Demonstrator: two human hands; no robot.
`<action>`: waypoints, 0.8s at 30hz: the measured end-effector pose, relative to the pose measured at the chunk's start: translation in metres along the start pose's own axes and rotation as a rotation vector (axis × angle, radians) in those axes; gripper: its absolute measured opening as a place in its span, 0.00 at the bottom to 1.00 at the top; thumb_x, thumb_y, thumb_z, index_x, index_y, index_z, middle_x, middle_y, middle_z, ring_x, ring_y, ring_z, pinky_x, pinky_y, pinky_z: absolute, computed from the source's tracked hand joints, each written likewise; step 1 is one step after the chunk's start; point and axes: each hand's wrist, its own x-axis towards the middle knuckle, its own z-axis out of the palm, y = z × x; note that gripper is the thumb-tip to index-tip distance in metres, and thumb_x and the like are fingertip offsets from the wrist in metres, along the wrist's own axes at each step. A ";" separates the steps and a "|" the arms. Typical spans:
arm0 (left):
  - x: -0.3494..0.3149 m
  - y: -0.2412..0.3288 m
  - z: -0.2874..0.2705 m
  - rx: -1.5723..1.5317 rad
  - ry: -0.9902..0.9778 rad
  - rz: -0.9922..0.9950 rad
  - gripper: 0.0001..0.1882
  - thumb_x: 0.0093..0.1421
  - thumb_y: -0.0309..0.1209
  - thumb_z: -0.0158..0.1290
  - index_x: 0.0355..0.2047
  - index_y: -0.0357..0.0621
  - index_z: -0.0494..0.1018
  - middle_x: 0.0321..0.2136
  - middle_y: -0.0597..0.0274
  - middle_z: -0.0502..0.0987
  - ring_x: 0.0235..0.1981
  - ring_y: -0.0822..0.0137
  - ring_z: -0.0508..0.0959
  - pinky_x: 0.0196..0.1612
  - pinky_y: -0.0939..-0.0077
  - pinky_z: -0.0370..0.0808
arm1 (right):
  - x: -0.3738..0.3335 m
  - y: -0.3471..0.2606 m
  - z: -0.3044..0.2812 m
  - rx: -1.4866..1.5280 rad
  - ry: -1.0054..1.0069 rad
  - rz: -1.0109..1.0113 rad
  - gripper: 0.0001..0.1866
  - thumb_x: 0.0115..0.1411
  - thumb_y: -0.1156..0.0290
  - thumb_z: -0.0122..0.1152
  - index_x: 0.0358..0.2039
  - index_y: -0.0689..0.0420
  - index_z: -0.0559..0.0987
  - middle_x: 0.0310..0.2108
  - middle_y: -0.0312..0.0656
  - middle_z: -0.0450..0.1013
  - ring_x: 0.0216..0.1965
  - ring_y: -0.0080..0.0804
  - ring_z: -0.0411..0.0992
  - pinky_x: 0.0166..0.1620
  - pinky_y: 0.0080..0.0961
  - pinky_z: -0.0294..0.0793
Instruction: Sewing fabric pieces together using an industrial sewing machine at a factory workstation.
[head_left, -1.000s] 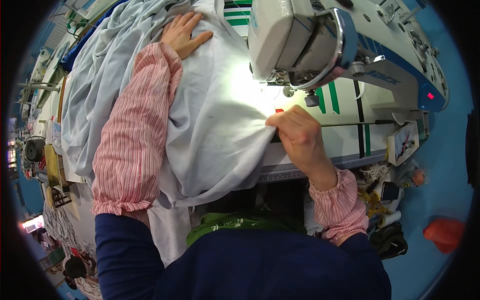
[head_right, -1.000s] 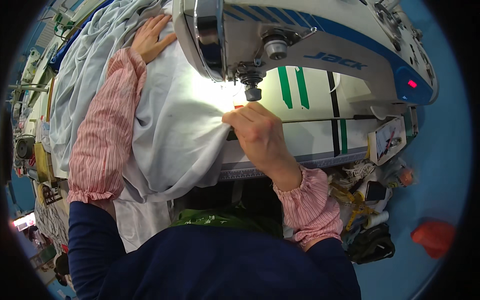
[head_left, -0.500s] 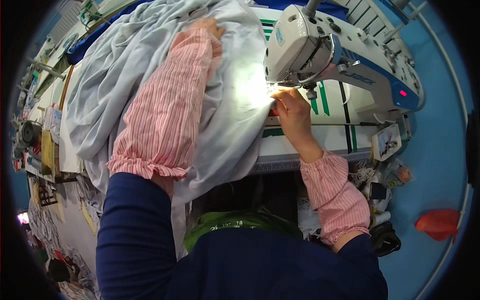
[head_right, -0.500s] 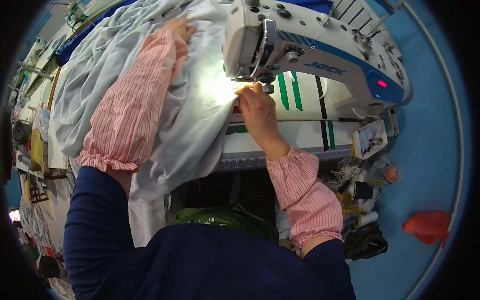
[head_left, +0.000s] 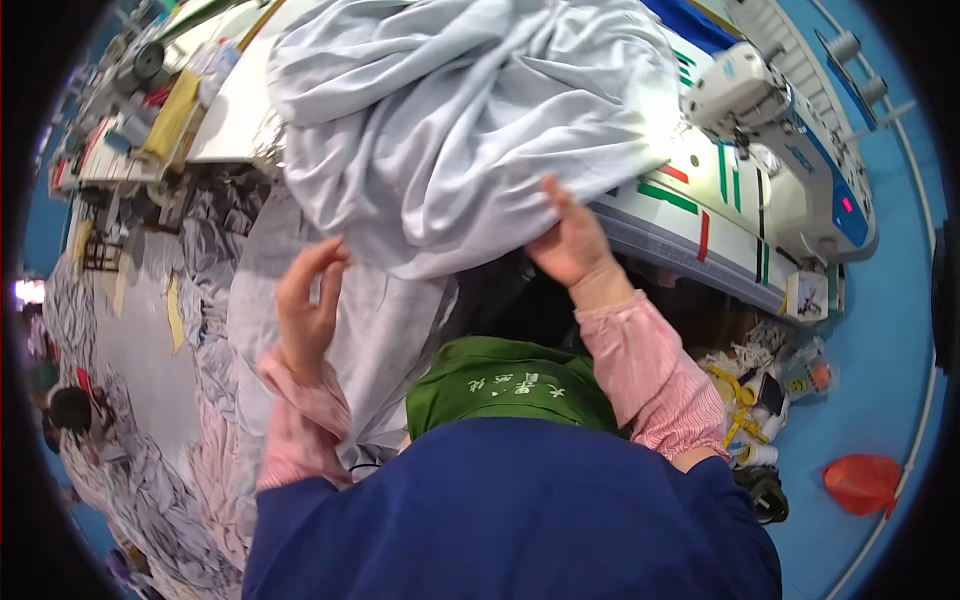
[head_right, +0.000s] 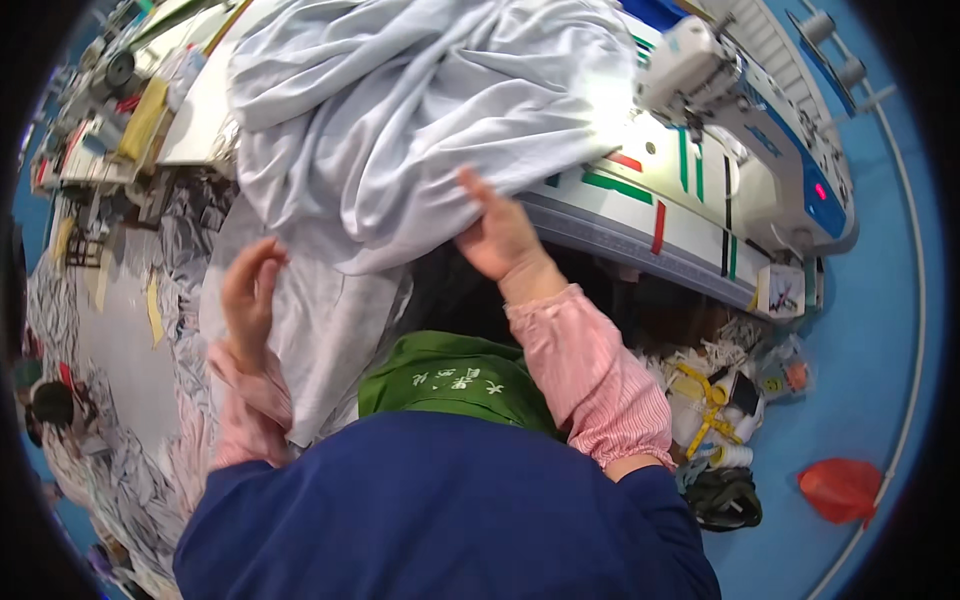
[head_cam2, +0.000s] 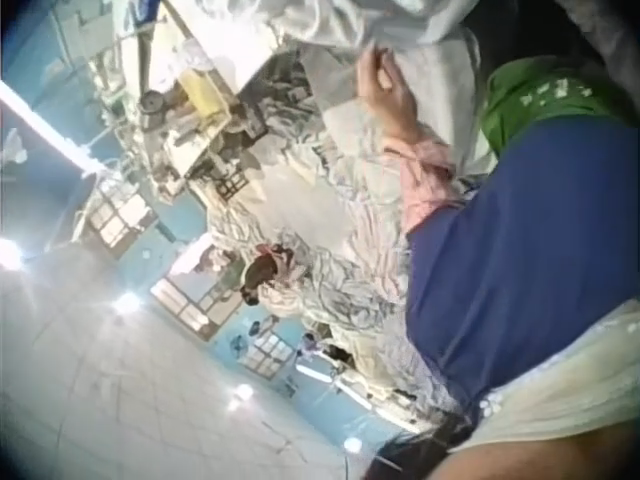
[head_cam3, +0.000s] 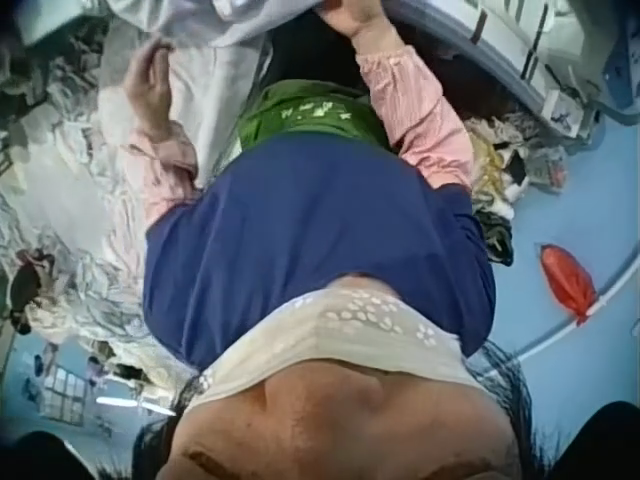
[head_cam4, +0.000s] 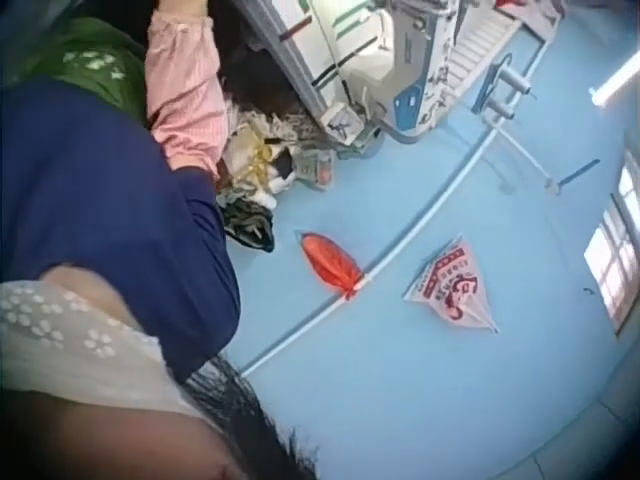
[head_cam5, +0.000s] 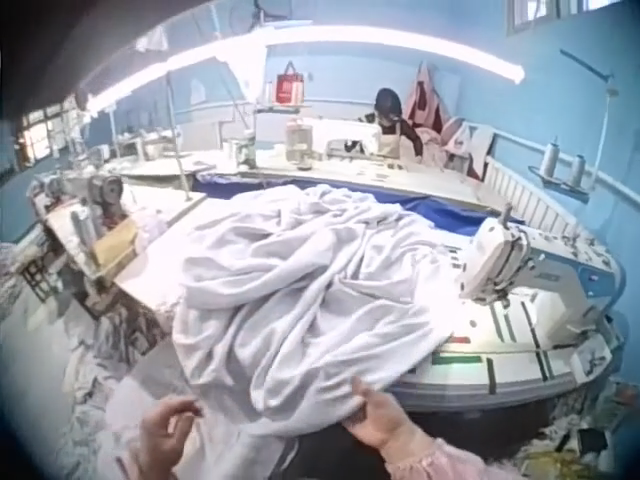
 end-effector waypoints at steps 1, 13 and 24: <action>-0.035 -0.021 -0.007 0.202 0.136 -0.087 0.11 0.64 0.22 0.53 0.46 0.35 0.76 0.34 0.57 0.80 0.33 0.70 0.78 0.39 0.77 0.73 | 0.002 0.024 0.007 -0.023 -0.103 0.055 0.23 0.62 0.63 0.65 0.55 0.54 0.73 0.51 0.37 0.74 0.55 0.34 0.71 0.63 0.40 0.65; -0.032 -0.043 0.031 -0.151 0.299 0.019 0.28 0.61 0.14 0.49 0.62 0.41 0.63 0.53 0.54 0.72 0.43 0.67 0.78 0.43 0.77 0.75 | 0.030 -0.074 0.157 -0.358 -0.325 -0.490 0.20 0.66 0.63 0.59 0.55 0.56 0.73 0.54 0.45 0.73 0.55 0.38 0.71 0.58 0.37 0.71; 0.172 -0.019 0.101 0.101 -0.050 0.337 0.24 0.58 0.23 0.57 0.56 0.39 0.68 0.53 0.50 0.72 0.45 0.52 0.78 0.48 0.66 0.76 | -0.102 -0.071 -0.012 0.052 0.062 -0.578 0.19 0.69 0.64 0.54 0.58 0.53 0.71 0.57 0.39 0.72 0.56 0.33 0.71 0.54 0.37 0.76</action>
